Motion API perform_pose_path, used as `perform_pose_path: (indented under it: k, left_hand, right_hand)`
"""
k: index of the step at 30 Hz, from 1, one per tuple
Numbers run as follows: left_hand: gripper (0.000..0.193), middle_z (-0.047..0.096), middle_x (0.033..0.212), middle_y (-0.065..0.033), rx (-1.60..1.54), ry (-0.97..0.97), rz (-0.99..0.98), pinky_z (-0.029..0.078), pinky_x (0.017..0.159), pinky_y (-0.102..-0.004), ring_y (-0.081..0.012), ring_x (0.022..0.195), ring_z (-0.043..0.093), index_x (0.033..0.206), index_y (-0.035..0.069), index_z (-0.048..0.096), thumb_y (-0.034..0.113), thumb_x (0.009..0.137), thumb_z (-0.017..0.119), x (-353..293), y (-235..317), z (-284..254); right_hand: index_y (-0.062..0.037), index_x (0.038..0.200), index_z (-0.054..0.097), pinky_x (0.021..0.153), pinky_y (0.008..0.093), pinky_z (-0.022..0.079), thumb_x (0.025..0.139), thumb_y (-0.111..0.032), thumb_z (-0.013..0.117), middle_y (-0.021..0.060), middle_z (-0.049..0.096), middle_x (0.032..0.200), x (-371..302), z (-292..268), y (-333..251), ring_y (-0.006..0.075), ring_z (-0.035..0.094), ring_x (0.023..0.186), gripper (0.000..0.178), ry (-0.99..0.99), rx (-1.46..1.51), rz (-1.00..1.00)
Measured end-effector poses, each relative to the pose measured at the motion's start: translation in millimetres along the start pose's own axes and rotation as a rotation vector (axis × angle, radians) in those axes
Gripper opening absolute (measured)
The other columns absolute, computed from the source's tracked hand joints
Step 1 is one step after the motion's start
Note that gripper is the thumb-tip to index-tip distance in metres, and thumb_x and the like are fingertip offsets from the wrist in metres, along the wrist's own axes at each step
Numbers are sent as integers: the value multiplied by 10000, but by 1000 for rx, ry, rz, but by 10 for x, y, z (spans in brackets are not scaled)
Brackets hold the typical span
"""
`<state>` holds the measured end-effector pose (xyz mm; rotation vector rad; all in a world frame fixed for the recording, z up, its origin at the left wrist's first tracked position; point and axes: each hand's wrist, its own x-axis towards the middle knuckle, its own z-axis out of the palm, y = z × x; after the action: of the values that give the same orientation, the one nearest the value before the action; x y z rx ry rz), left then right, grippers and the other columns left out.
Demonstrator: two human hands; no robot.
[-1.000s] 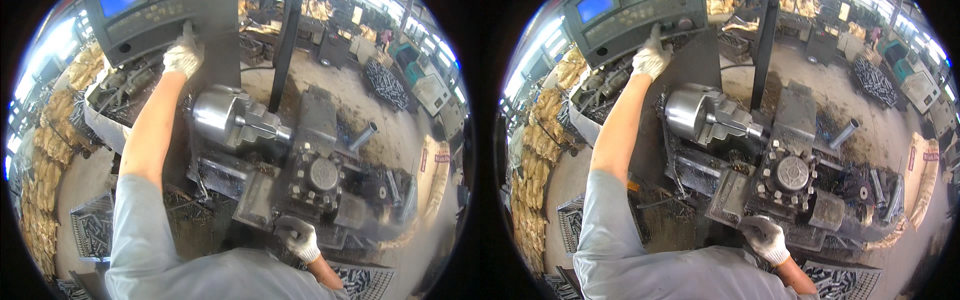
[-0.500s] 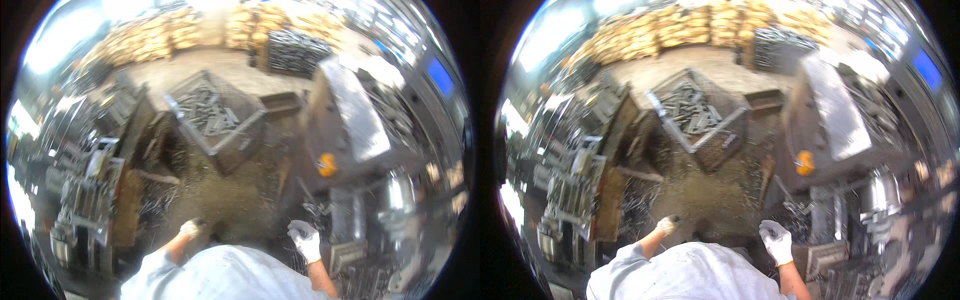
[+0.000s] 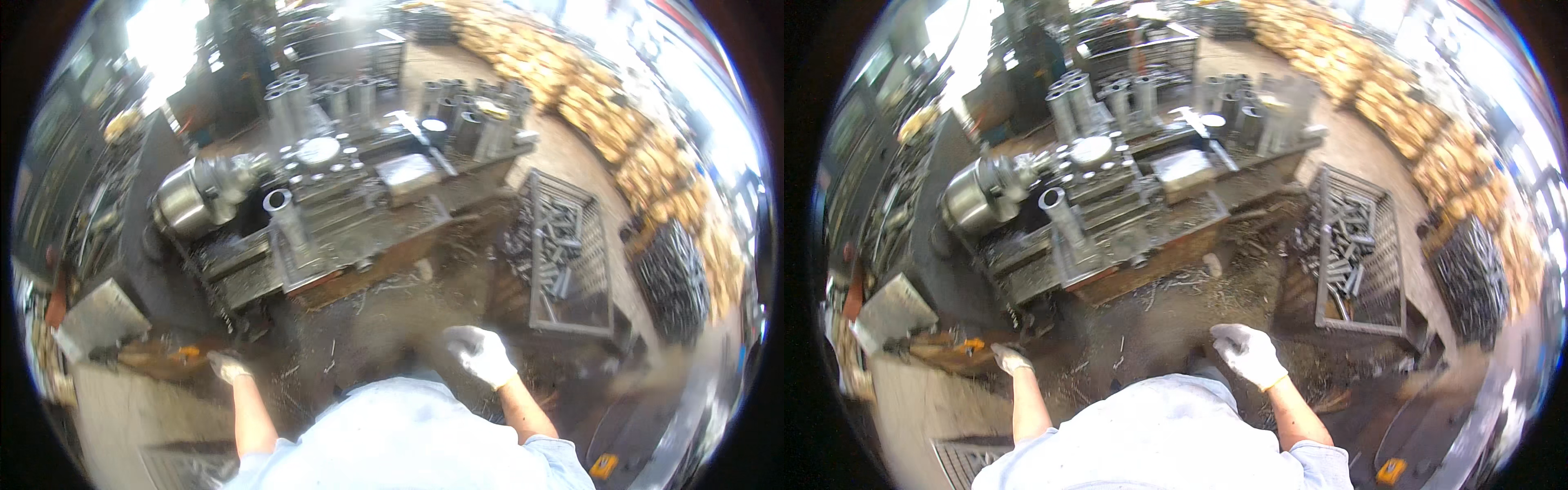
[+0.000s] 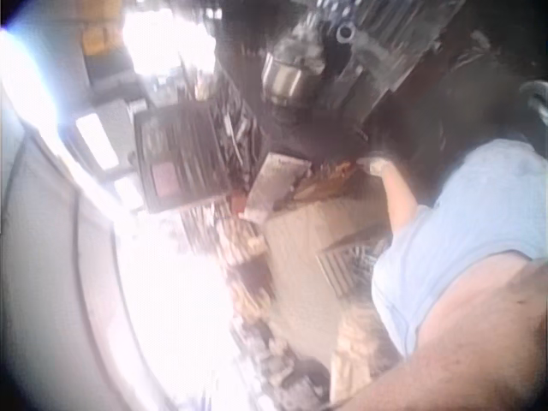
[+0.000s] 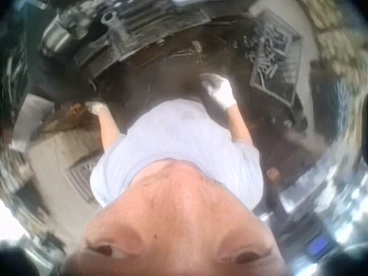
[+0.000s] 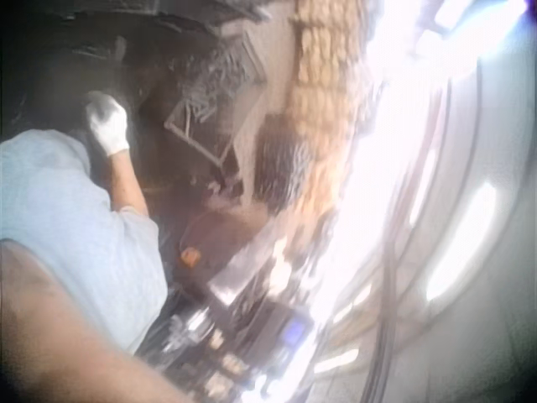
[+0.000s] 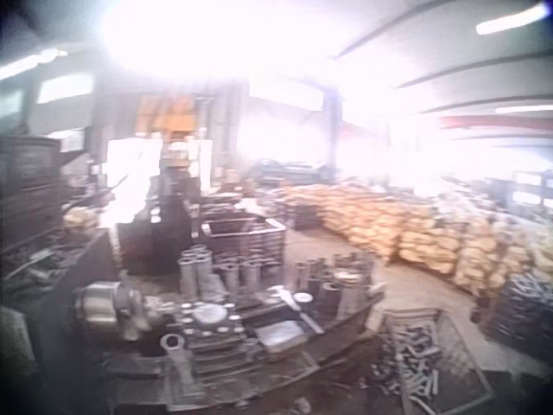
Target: The person repeatedly picks up cylindrical metal parts from a wire basket, places them into a machine fixture, and then removes them to return to the basket. The cycle continues with multiple parts handled one at a time.
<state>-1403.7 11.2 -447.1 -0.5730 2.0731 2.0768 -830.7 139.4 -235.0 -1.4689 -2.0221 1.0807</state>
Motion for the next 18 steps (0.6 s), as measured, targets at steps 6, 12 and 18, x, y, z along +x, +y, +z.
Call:
perform_pose_path:
  k: [6,12,18]
  left_hand:
    - [731,598,1499,-313,404,231,386,509,1108,-496,-450,1331,630,1540,-24,531,562,1106,464,230,419,-285]
    - [623,673,1379,-307,486,473,439,496,1065,-496,-462,1249,655,1447,-32,606,489,1122,499,647,208,-379]
    - [446,719,925,-81,250,361,241,533,721,-425,-260,825,668,1185,114,719,517,1098,547,1160,169,-704]
  right_hand:
    - [-52,1182,792,858,375,617,935,-156,765,175,790,1110,1363,-134,-251,332,786,981,270,-84,-14,-332]
    - [-24,1146,790,784,369,616,885,-66,767,166,788,1046,2543,-456,-580,292,788,888,266,-124,-1,-544]
    - [-18,1143,797,862,367,627,882,-26,781,166,798,1077,3618,-642,-1044,298,789,956,261,-321,171,-605]
